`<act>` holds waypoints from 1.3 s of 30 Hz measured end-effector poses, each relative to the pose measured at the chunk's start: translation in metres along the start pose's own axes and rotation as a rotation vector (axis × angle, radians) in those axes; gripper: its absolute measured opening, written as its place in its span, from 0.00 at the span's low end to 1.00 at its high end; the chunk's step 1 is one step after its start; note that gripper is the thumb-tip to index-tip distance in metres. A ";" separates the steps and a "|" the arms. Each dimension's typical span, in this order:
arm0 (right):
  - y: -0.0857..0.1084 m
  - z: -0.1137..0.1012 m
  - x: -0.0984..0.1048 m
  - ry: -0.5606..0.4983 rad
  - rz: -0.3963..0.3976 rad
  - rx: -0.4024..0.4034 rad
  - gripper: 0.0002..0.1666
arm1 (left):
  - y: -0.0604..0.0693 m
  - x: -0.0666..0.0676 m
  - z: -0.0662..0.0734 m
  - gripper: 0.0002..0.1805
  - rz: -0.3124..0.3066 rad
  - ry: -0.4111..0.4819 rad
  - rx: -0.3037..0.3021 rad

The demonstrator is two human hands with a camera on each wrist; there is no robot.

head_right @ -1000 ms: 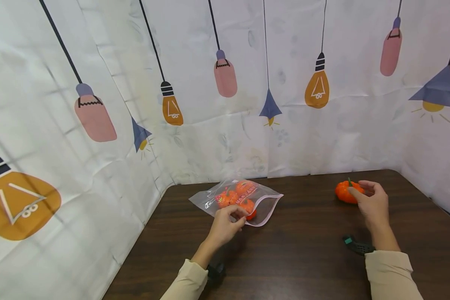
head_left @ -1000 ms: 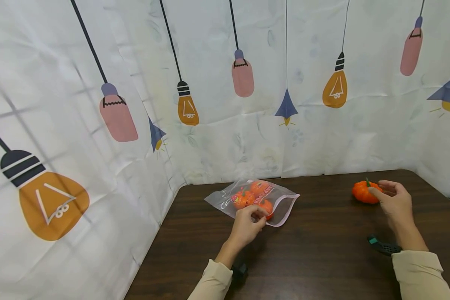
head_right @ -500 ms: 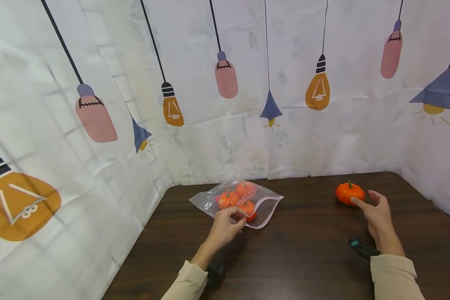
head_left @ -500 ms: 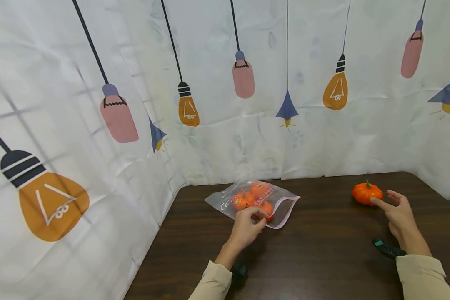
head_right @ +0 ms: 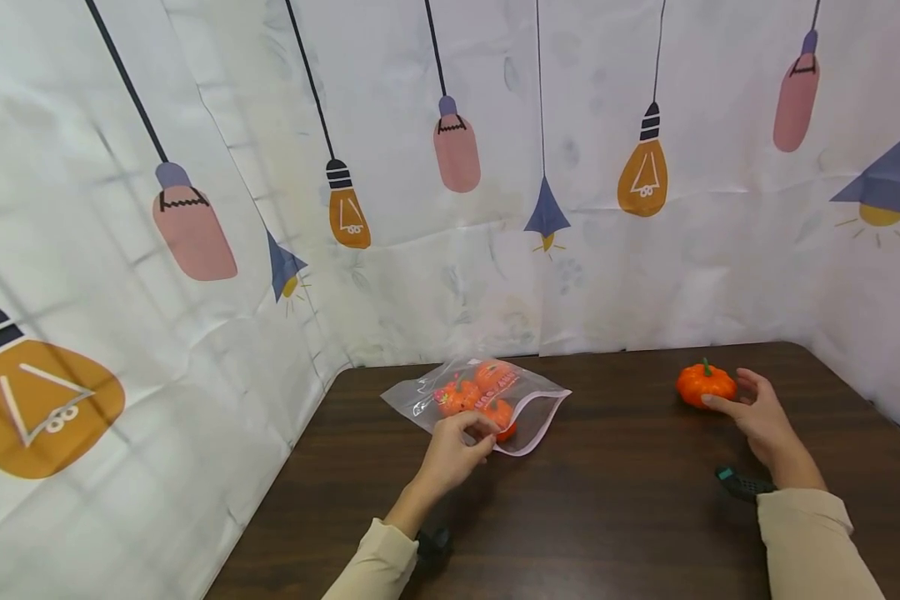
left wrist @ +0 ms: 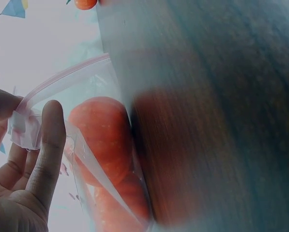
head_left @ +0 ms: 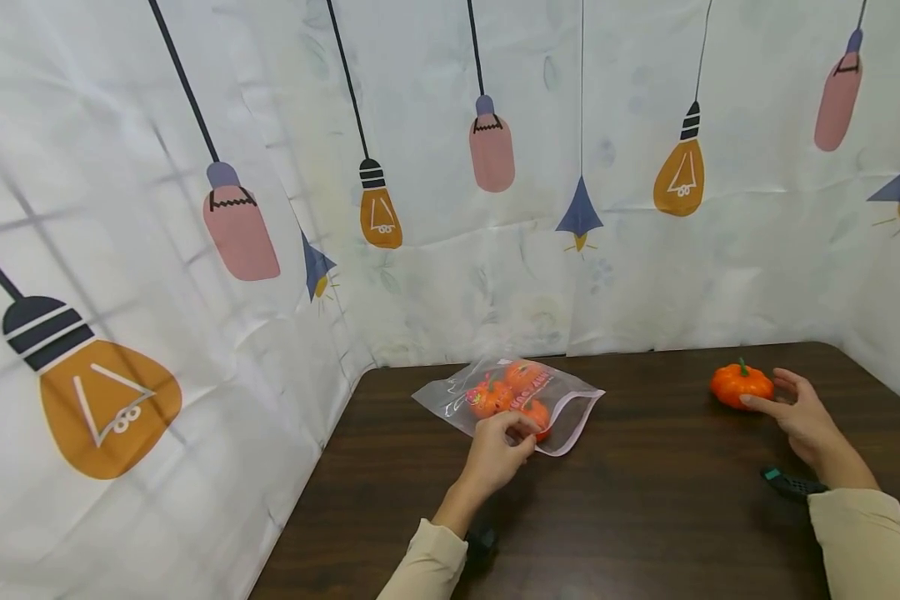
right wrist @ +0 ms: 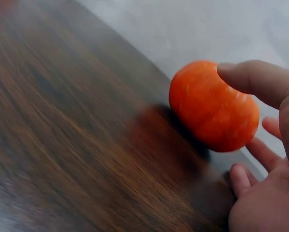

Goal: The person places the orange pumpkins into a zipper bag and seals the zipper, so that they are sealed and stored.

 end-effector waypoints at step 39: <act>-0.006 0.002 -0.002 0.089 -0.010 -0.020 0.59 | 0.003 0.002 0.001 0.04 0.008 0.014 0.015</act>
Point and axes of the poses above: each hand's wrist, its own y-axis away from the middle knuckle, its own x-axis out of the back of the hand, z = x × y, the point moved 5 cm from there along -y, towards the middle knuckle, and after that the axes turned 6 degrees about -z, right-handed, at the moved point
